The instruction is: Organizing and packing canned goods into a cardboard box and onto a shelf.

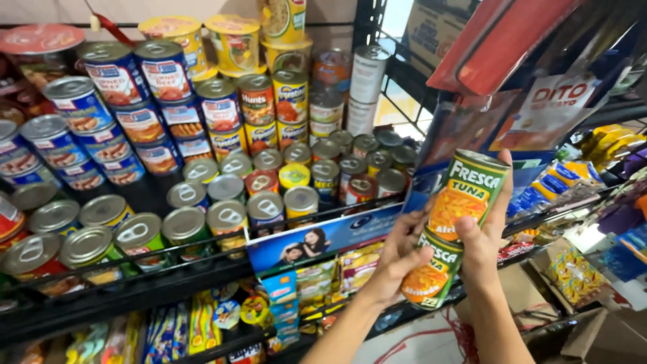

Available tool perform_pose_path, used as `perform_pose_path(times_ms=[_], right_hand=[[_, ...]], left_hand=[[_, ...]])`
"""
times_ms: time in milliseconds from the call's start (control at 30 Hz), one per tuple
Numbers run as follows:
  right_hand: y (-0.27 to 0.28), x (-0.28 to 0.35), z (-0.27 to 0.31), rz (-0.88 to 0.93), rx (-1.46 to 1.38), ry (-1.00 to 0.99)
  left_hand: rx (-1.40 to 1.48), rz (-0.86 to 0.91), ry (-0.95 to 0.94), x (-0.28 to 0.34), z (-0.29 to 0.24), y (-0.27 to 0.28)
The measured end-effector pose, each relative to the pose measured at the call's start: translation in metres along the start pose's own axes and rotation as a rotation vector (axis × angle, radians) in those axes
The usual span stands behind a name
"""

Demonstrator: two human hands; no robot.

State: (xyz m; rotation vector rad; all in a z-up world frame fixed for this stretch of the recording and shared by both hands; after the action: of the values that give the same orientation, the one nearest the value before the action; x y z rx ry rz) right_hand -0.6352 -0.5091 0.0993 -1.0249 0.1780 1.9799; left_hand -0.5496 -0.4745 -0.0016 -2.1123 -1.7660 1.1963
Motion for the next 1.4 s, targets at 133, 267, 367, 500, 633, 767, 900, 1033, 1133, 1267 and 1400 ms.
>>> perform_pose_path(times_ms=[133,267,367,500,633,767,900,1033,1133,1267,1400], right_hand=[[0.001,-0.005,-0.001,-0.063,-0.032,-0.027],[0.025,0.001,-0.015,-0.085,-0.131,-0.039],[0.022,0.008,-0.005,-0.095,-0.112,-0.013],[0.024,0.020,0.008,-0.066,-0.079,0.053],[0.023,0.052,-0.004,-0.156,-0.131,0.022],[0.028,0.078,-0.016,-0.109,0.012,0.008],[0.053,0.115,-0.034,-0.219,-0.045,-0.164],[0.047,0.142,-0.037,-0.217,-0.217,-0.337],[0.077,0.174,-0.041,-0.314,-0.098,-0.369],[0.087,0.202,-0.039,-0.443,-0.223,-0.435],[0.085,0.230,-0.048,-0.449,-0.215,-0.396]], left_hand=[[-0.043,-0.154,-0.120,0.004,-0.012,-0.009],[-0.443,-0.266,-0.195,0.017,-0.024,-0.020],[-0.745,-0.302,-0.123,0.029,-0.029,-0.024],[-0.883,-0.235,-0.138,0.047,-0.030,-0.032],[-0.749,-0.214,-0.077,0.061,0.003,-0.021],[-0.716,-0.273,-0.032,0.079,0.032,-0.002],[-0.674,-0.244,-0.011,0.089,0.026,-0.015],[-0.513,-0.239,-0.122,0.095,0.004,-0.036],[-0.438,-0.245,-0.075,0.112,0.030,-0.038],[-0.575,-0.190,0.176,0.136,0.071,-0.034],[-0.675,-0.174,0.204,0.161,0.086,-0.023]])
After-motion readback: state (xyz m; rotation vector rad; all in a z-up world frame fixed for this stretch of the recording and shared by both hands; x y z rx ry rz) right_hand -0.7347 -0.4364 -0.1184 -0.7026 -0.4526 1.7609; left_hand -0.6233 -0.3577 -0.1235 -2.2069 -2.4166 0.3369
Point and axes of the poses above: each hand's wrist, its own x-axis away from the middle knuckle, its own y-axis out of the back of the hand, z = x × y, the point moved 7 cm from there along -x, towards the middle knuckle, and after that the axes turned 9 degrees about -x, right-handed, at the moved point
